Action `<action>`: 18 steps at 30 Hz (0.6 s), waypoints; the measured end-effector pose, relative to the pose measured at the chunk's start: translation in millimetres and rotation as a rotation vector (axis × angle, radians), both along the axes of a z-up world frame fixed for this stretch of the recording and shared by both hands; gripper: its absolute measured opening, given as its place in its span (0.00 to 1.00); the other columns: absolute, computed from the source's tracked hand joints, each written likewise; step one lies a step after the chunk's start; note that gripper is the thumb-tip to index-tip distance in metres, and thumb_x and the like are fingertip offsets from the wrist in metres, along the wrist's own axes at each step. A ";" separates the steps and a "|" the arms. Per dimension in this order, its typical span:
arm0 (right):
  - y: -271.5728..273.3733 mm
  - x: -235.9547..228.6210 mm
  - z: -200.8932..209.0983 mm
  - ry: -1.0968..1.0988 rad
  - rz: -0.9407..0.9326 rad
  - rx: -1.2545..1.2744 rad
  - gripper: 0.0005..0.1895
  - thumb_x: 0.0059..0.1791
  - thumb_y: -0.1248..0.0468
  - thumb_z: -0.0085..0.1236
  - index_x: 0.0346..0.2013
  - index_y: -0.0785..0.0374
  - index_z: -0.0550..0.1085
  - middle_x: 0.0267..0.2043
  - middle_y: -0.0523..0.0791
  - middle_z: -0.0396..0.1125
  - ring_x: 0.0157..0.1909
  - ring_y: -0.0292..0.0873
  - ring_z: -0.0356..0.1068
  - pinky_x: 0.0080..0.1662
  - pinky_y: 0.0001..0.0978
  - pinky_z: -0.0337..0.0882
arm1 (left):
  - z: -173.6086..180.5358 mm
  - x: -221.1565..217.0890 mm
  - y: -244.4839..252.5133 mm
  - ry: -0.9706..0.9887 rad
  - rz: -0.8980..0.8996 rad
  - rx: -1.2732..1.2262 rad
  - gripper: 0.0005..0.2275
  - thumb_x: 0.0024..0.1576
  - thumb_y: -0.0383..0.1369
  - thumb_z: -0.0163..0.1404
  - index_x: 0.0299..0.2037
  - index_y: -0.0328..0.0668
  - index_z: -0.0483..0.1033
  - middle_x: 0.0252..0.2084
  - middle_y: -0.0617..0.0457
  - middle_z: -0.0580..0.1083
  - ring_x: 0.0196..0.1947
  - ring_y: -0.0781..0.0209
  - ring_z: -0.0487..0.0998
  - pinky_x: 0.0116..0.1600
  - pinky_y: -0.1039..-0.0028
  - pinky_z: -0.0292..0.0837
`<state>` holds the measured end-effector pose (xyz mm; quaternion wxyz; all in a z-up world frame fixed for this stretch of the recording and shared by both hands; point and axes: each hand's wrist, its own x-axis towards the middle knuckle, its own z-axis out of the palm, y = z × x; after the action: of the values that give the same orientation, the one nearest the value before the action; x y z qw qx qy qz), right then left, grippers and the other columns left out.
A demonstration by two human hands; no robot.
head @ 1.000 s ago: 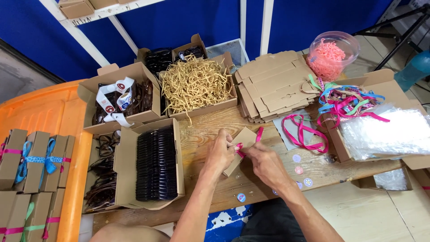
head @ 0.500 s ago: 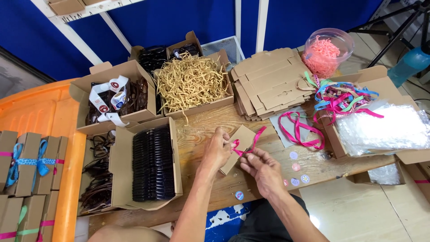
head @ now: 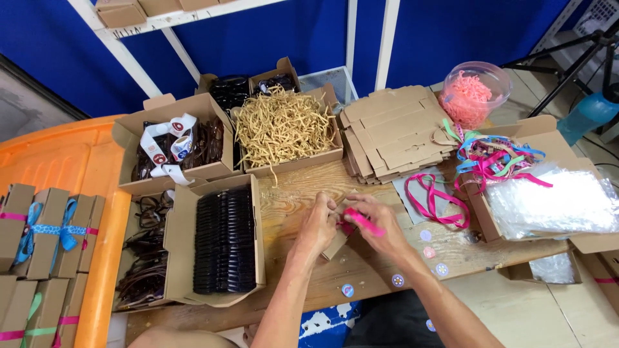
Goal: The person sits on the floor and ties a pink ribbon around a small cardboard box. They then pick up a small sticker and place it on the box before moving it to a shelf.
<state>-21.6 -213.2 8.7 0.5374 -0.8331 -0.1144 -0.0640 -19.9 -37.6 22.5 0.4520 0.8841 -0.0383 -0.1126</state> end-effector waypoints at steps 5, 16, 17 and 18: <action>8.0 12.4 19.9 0.393 0.002 0.145 0.07 0.47 0.71 0.59 0.29 0.60 0.83 0.23 0.50 0.73 0.20 0.42 0.73 0.21 0.30 0.75 | 12.5 -2.5 0.8 -0.004 -0.044 -0.049 0.09 0.58 0.24 0.46 0.48 0.41 0.67 0.39 0.40 0.82 0.46 0.37 0.82 0.53 0.50 0.72; 13.8 11.2 12.1 0.468 -0.139 0.161 0.08 0.44 0.70 0.63 0.37 0.67 0.77 0.26 0.51 0.73 0.24 0.41 0.70 0.19 0.30 0.76 | 3.4 0.2 8.3 0.071 -0.040 -0.103 0.15 0.54 0.28 0.52 0.50 0.44 0.64 0.37 0.46 0.82 0.42 0.51 0.84 0.50 0.59 0.77; 12.9 13.6 5.5 0.410 -0.142 0.043 0.05 0.45 0.66 0.64 0.35 0.62 0.78 0.26 0.48 0.72 0.26 0.41 0.72 0.22 0.33 0.75 | 2.7 1.2 9.2 0.069 -0.036 -0.113 0.16 0.53 0.29 0.53 0.50 0.44 0.65 0.36 0.47 0.82 0.41 0.53 0.85 0.50 0.60 0.76; 12.7 13.0 -2.7 0.358 -0.143 -0.073 0.04 0.46 0.62 0.66 0.32 0.57 0.79 0.25 0.45 0.71 0.27 0.40 0.73 0.25 0.35 0.74 | 0.6 -1.2 10.9 0.073 -0.029 -0.121 0.16 0.53 0.30 0.54 0.50 0.44 0.65 0.35 0.49 0.82 0.41 0.54 0.85 0.50 0.61 0.76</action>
<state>-8.6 -200.5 6.0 0.5128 -0.8561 0.0404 0.0512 -21.1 -26.7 23.1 0.5041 0.8497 -0.0414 -0.1487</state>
